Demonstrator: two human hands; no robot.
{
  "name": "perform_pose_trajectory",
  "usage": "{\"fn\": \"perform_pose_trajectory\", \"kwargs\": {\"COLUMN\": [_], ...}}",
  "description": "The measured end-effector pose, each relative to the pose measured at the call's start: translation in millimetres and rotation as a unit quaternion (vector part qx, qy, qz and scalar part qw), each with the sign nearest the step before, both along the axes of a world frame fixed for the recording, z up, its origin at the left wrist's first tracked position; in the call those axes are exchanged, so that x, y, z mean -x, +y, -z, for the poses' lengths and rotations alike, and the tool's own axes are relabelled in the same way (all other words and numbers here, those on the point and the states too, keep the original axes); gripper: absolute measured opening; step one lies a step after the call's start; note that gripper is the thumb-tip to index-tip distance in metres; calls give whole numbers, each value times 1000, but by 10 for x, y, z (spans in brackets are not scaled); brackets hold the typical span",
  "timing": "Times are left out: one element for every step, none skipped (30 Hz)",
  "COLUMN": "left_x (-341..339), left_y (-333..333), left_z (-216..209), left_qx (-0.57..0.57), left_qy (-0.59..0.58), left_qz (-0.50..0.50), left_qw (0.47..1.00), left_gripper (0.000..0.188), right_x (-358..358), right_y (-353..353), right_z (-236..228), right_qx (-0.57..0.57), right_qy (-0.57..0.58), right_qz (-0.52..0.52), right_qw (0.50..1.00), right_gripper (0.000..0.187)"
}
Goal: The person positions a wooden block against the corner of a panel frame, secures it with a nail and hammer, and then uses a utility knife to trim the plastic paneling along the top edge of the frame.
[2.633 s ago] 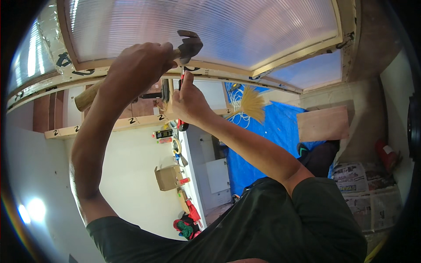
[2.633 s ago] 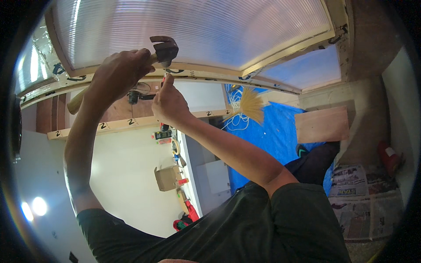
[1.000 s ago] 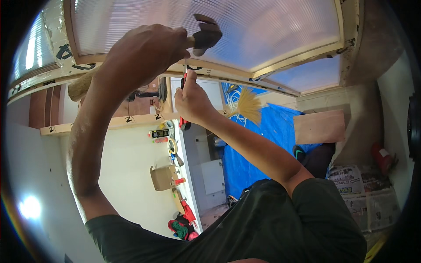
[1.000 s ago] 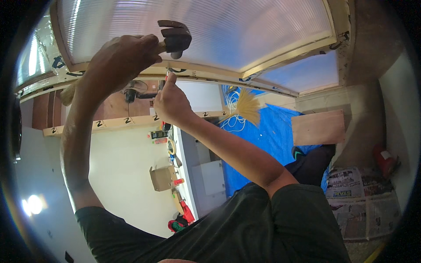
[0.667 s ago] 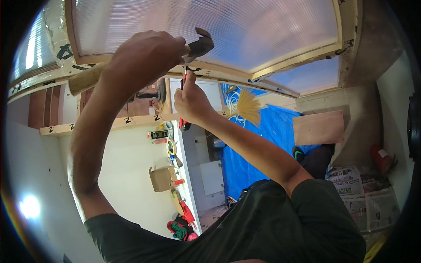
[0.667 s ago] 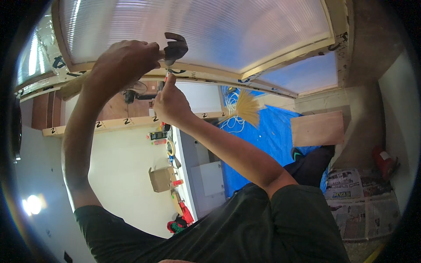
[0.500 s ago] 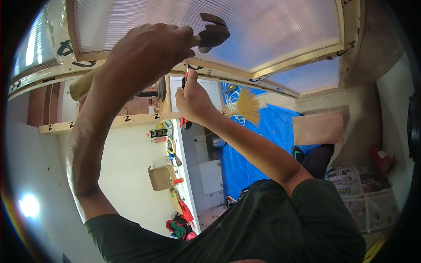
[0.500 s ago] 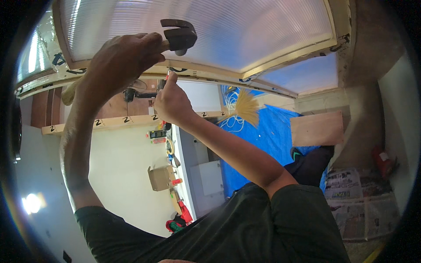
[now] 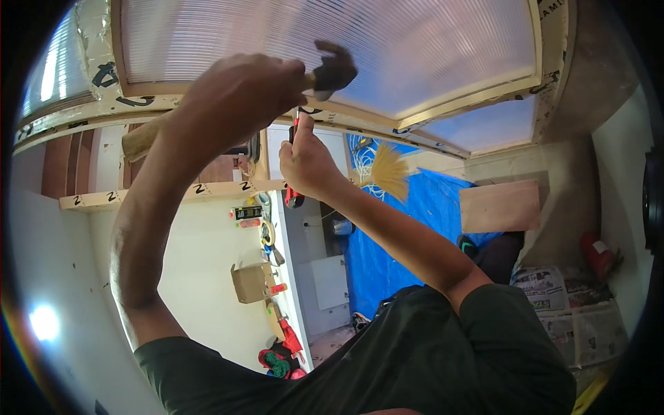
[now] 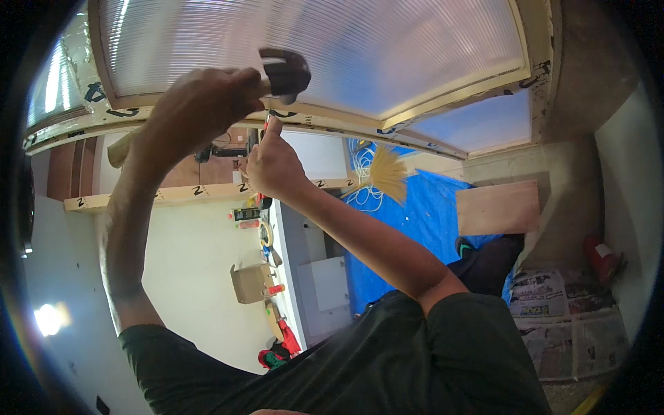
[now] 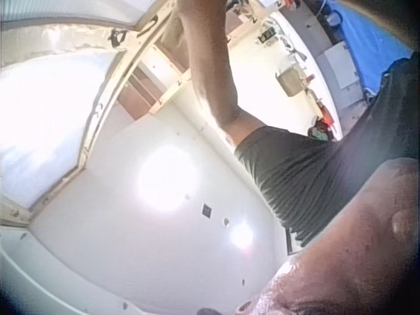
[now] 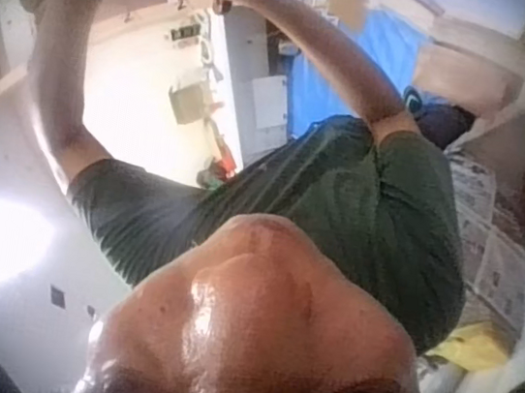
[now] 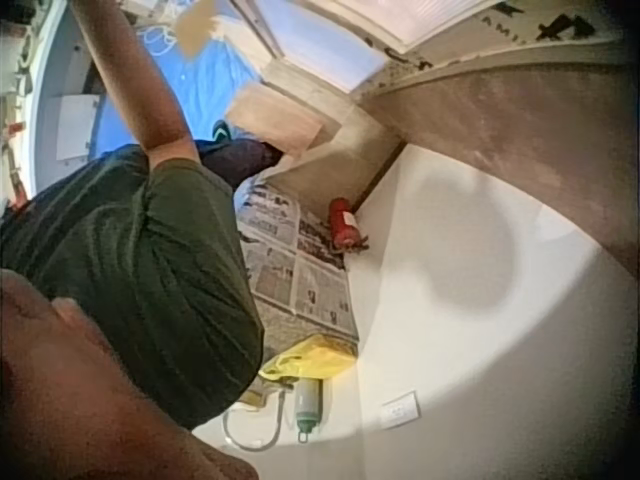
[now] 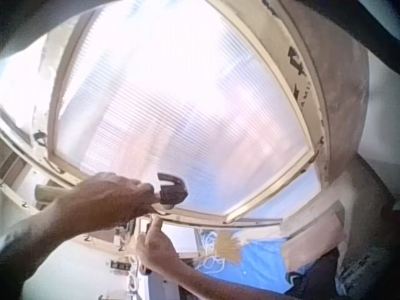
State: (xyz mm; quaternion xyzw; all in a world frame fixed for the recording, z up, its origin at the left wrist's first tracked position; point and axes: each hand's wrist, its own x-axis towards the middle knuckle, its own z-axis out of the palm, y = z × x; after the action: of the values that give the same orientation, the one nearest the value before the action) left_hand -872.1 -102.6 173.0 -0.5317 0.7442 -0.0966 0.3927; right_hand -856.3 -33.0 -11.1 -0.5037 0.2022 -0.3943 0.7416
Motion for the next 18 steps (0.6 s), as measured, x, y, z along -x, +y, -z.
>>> {"fn": "perform_pose_trajectory", "kwargs": {"left_x": [-43,-79,-102,-116,-53,4,59,105,124,108,84,53,-60,-138,-205,-266,-180,-106], "left_y": [2,-36,-53,-48,-62,-72,-81,-78,-76,-69,-41,-10,1,-26,-38,-22,-47,-36], "left_z": [9,23,29,14,-28,-64,-76,-74,-67,-48,-21,11,32,34,32,14,-7,-31], "left_qx": [1,-23,-47,-46,-27,-8,-10,11,30,31,19,7,8,-12,-32,-32,-15,1], "left_qy": [-1,-38,-76,-74,-59,-43,-43,-8,27,27,5,-16,-17,-36,-56,-56,-56,-57], "left_qz": [-2,-16,-30,-29,12,53,52,56,59,60,26,-9,-9,13,34,35,50,61], "left_qw": [1000,999,996,996,998,998,998,998,997,997,999,1000,1000,999,997,997,997,997], "left_gripper": [20,20,20,20,20,20,20,19,19,19,18,17,17,17,17,17,17,17], "right_x": [-20,-40,-59,-76,-58,-37,-19,-10,-2,-2,-3,-11,-21,-40,-60,-76,-75,-70], "right_y": [26,32,44,54,39,19,2,-9,-21,-27,-12,8,26,36,48,57,24,27], "right_z": [2,10,15,26,20,21,18,12,6,5,4,8,13,19,21,29,53,58], "right_qx": [11,12,13,14,13,9,5,6,-3,-12,-11,-1,9,9,11,13,12,12], "right_qy": [-3,-1,4,8,8,2,-4,-4,2,7,6,2,-3,-3,-6,-9,-7,-15], "right_qz": [8,9,18,27,27,17,7,7,1,-5,-6,-1,4,4,19,34,37,30], "right_qw": [1000,1000,1000,999,1000,1000,1000,1000,1000,1000,1000,1000,1000,1000,1000,999,999,999], "right_gripper": [64,64,64,63,63,63,62,62,62,61,61,61,60,60,61,61,61,61]}}
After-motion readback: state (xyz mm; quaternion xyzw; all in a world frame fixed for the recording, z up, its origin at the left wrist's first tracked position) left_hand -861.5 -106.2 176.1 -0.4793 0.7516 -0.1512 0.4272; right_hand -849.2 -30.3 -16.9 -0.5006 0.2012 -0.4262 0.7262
